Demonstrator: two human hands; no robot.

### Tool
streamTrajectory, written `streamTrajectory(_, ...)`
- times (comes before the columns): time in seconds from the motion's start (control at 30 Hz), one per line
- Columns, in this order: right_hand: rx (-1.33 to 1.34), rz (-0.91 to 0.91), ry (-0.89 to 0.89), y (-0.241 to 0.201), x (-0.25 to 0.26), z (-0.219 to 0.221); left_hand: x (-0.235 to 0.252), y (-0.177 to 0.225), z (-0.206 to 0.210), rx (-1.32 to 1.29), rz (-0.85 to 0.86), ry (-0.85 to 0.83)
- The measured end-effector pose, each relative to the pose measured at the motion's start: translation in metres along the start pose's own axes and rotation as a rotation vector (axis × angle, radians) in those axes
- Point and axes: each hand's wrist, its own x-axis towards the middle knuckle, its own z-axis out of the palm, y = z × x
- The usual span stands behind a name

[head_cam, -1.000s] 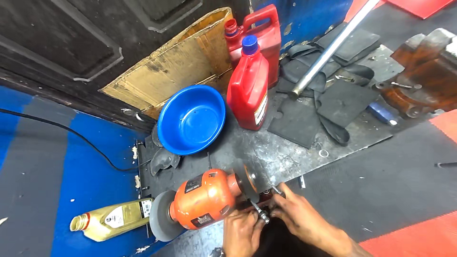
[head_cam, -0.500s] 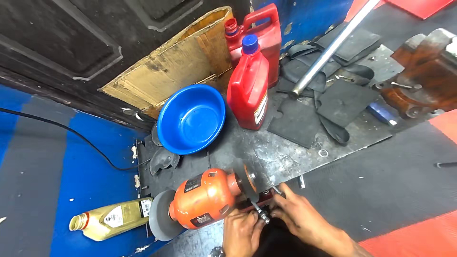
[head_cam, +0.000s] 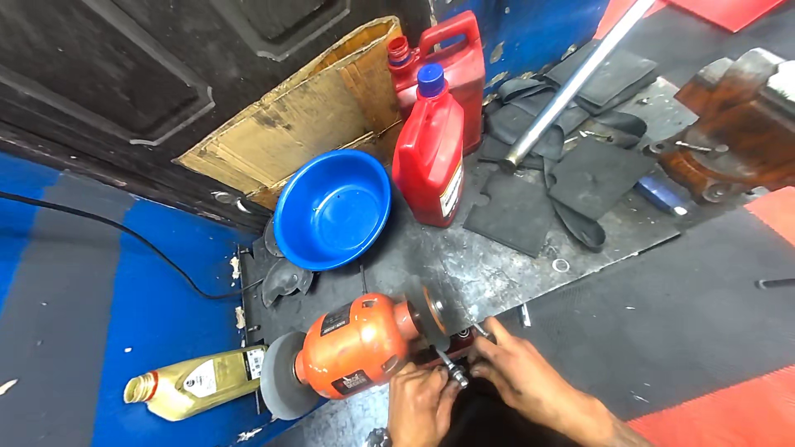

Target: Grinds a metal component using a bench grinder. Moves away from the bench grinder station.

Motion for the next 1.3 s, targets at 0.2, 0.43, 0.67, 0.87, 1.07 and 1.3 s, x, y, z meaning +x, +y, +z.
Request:
streamTrajectory(0.2,-0.01,0.007,-0.01,-0.0011,0.0015,-0.0007,-0.0004,0.0005,-0.0003,0.0,-0.014,-0.003)
streamTrajectory(0.43,-0.006,0.021,-0.009,-0.0029,0.002,-0.0013,0.0002,0.0005,-0.0007,-0.005,-0.014,-0.002)
streamTrajectory(0.67,-0.01,0.016,-0.005,-0.0021,0.0007,-0.001,-0.0006,-0.0006,0.0004,-0.004,-0.005,-0.006)
streamTrajectory(0.87,-0.012,0.01,-0.01,-0.0031,0.0017,-0.0025,-0.0002,-0.0019,0.0001,-0.015,0.012,-0.003)
streamTrajectory(1.07,-0.004,0.019,-0.015,-0.0017,-0.0012,-0.0018,-0.0003,-0.0014,0.0004,-0.022,0.012,-0.021)
streamTrajectory(1.3,-0.007,0.019,-0.035,-0.0036,0.0028,-0.0047,-0.0012,-0.0017,0.0009,-0.025,-0.004,-0.002)
